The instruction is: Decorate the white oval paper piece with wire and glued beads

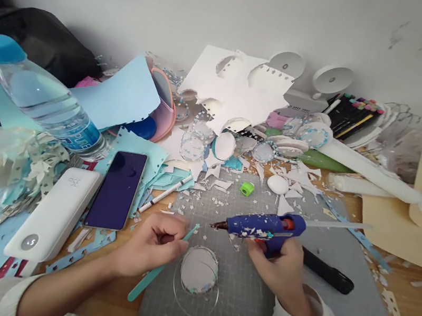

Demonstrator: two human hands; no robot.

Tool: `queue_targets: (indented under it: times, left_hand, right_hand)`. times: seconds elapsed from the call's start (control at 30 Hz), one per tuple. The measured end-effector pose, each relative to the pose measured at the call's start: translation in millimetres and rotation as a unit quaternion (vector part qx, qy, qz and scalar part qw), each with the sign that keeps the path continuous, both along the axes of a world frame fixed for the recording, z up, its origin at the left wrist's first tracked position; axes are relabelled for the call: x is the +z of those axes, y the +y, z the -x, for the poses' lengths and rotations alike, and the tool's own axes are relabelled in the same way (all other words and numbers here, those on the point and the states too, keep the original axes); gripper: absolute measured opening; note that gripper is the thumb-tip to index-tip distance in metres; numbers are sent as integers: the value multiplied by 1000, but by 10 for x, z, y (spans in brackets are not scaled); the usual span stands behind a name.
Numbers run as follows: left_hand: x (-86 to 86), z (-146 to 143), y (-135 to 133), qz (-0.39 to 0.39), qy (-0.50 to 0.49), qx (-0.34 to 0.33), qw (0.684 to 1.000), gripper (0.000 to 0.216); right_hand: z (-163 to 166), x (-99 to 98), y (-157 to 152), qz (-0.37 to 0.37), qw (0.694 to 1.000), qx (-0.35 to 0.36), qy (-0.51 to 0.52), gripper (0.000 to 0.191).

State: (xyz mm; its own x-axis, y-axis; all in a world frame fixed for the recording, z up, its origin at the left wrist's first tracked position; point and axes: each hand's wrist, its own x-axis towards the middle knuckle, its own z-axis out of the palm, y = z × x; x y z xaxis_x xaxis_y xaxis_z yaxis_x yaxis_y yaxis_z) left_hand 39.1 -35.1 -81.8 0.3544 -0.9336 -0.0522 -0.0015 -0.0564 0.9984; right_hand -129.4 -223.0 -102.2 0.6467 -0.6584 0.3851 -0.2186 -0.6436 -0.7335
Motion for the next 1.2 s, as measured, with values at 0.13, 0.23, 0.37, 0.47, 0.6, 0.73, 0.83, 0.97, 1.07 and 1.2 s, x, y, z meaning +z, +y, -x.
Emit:
queue_targets:
  times: [0.13,0.23,0.37,0.47,0.6,0.73,0.83,0.97,1.07,1.2]
  left_hand:
    - [-6,5,-6,-3,-23,-9,1000,40]
    - [-19,12,-1,-5,-25,-14,1000,41]
    - [-14,18,4,-5,-25,-16,1000,41]
    - [-5,18,1,-3,-20,-20,1000,40]
    - [-7,19,-8,0,-24,-22,999,40]
    - [-13,23,-13,-4,-34,-27,999,41]
    - [-12,22,-13,-8,-33,-28,999,42]
    - [-15,16,-15,4,-32,-27,999,41]
    - [-19,15,-8,16,-31,-30,999,41]
    - [-24,22,7,17,-22,-28,999,42]
  right_hand:
    - [-17,33,17,17,1000,15,5,31]
    - [-23,41,34,18,1000,9,10,29]
    - [-7,16,40,19,999,7,27,29]
    - [2,-4,32,26,999,11,27,28]
    - [8,-15,20,51,998,23,19,28]
    - [11,-18,18,56,997,32,34,32]
    - [11,-18,17,55,997,29,37,32]
    - [17,-21,10,56,997,30,41,31]
    - [13,-34,6,76,996,28,42,30]
    - [8,-43,-26,135,991,-5,19,26]
